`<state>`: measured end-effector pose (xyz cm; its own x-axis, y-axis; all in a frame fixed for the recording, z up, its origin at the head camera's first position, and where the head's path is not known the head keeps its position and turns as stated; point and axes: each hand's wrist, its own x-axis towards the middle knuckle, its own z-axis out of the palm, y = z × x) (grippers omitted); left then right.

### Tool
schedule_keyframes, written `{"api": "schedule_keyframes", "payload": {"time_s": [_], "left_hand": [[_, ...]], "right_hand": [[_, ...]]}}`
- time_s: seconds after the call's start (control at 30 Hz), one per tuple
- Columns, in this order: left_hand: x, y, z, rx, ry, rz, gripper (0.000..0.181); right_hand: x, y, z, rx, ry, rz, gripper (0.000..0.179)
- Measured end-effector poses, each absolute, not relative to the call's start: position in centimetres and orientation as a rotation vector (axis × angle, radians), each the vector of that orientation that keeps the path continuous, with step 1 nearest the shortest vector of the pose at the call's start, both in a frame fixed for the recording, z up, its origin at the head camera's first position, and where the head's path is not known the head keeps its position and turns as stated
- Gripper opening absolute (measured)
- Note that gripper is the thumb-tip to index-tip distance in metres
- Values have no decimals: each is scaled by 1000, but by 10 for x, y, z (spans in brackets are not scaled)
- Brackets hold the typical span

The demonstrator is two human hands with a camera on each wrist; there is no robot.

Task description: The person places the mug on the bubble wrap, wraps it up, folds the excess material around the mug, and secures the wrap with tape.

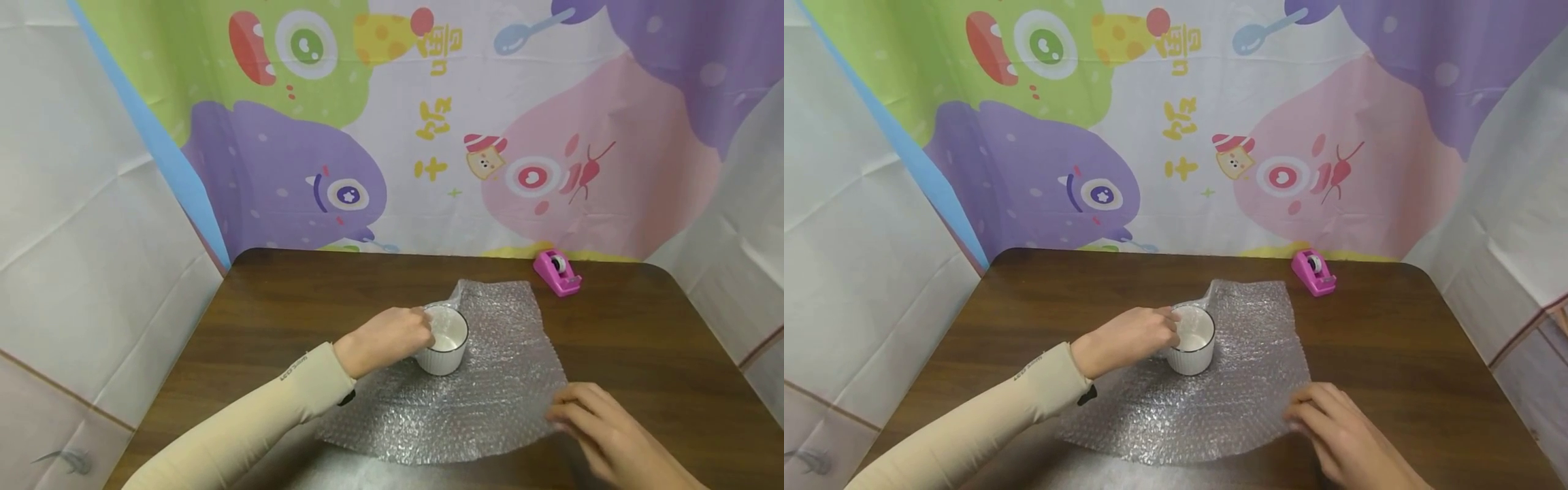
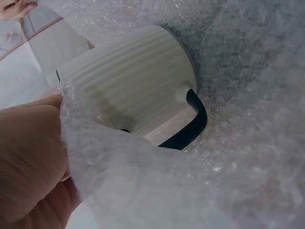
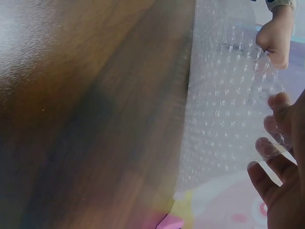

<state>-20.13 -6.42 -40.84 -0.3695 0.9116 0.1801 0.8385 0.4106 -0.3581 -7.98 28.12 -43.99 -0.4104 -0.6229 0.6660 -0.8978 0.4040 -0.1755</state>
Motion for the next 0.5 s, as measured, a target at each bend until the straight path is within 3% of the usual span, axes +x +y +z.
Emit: {"api": "schedule_keyframes", "payload": {"time_s": [0.27,0.5], "left_hand": [[-200,-64,-407,-1500,-2327,289,18],[-200,-65,-407,-1507,-2325,280,18]], "right_hand": [[-81,278,-434,1324,-2152,750,33],[-81,279,-431,1335,-2178,721,44]]}}
